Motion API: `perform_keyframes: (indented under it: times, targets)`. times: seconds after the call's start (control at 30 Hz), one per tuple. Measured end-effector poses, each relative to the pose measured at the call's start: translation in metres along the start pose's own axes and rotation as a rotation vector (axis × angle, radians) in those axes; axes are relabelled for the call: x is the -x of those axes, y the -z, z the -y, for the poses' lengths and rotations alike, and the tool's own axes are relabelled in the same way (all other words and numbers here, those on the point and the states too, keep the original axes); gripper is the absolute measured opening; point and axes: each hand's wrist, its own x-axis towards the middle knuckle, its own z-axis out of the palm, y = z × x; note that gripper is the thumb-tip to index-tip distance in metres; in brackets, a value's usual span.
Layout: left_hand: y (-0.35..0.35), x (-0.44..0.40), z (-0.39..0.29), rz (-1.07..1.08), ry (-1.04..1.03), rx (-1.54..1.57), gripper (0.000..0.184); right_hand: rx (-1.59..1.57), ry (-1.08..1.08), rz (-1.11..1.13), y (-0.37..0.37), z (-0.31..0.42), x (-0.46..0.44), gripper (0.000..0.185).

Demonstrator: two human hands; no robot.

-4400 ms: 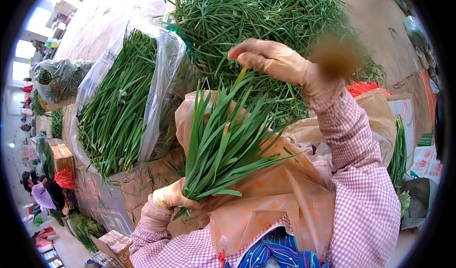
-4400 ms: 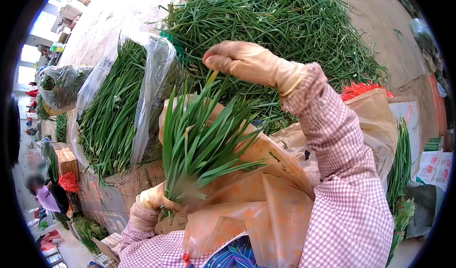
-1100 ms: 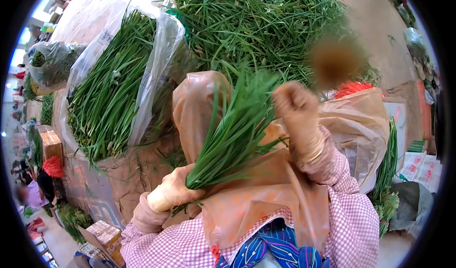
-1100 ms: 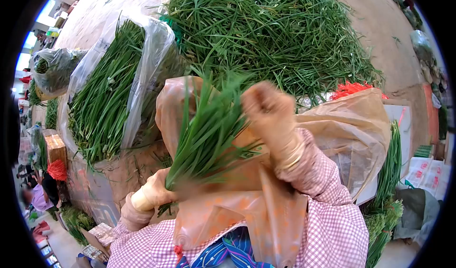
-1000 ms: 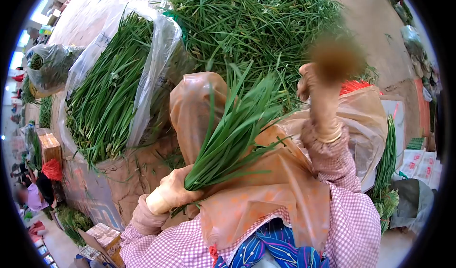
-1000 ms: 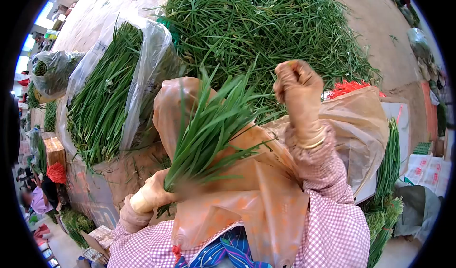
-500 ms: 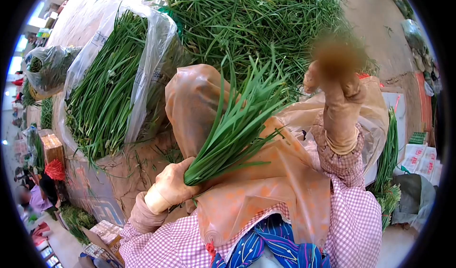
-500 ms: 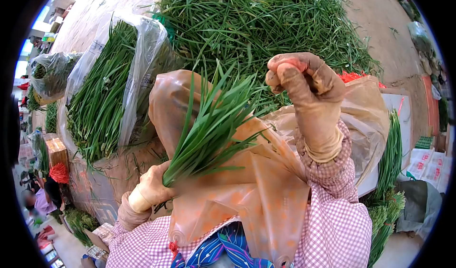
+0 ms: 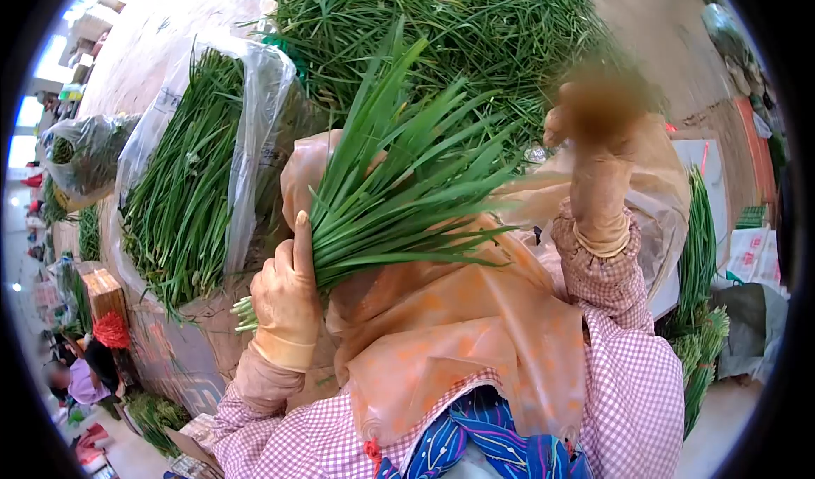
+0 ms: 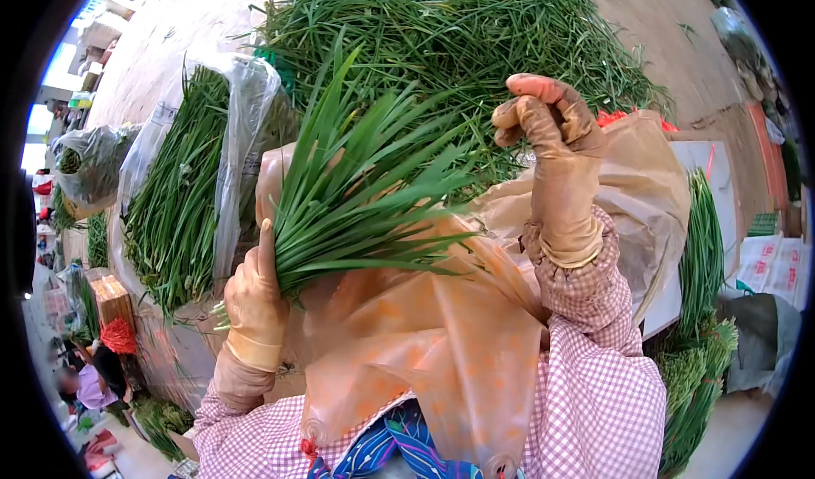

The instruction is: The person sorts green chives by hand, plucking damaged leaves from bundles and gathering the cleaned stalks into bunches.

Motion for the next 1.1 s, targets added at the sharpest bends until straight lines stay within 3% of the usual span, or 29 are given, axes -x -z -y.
perform_keyframes:
  times: [0.2,0.4,0.53,0.63,0.73,0.87,0.93,1.0,1.07,1.1]
  targets:
    - [-0.002,0.005,0.000,-0.003,-0.014,0.034,0.079,-0.013,0.083,-0.110,-0.005,0.015,0.002,0.015]
    - [-0.003,0.002,-0.001,-0.034,-0.020,0.073,0.080,-0.009,0.092,-0.014,-0.012,0.025,0.000,0.019]
    - [0.001,-0.002,0.000,-0.061,-0.066,0.062,0.081,0.025,-0.002,0.161,-0.018,0.029,-0.025,0.022]
    - [0.001,-0.002,0.001,-0.055,-0.072,0.047,0.080,0.118,-0.059,0.444,-0.032,0.032,-0.033,0.028]
    - [0.001,-0.003,0.001,-0.053,-0.079,0.047,0.080,0.577,0.030,0.583,-0.052,0.033,-0.042,0.033]
    - [0.002,-0.004,0.003,-0.042,-0.087,0.061,0.081,0.556,0.098,0.560,-0.069,-0.004,-0.049,0.032]
    - [-0.001,-0.004,0.004,-0.045,-0.088,0.074,0.082,0.353,0.131,0.338,-0.072,-0.011,-0.049,0.028]
    - [-0.003,-0.003,0.005,-0.048,-0.091,0.089,0.082,0.010,-0.096,0.056,-0.069,0.002,-0.061,0.022]
    - [-0.005,-0.004,0.005,-0.059,-0.083,0.124,0.082,0.066,-0.133,0.164,-0.049,-0.001,-0.073,0.017]
    - [-0.005,-0.005,0.006,-0.055,-0.084,0.125,0.082,0.056,-0.144,0.366,-0.043,0.001,-0.070,0.018]
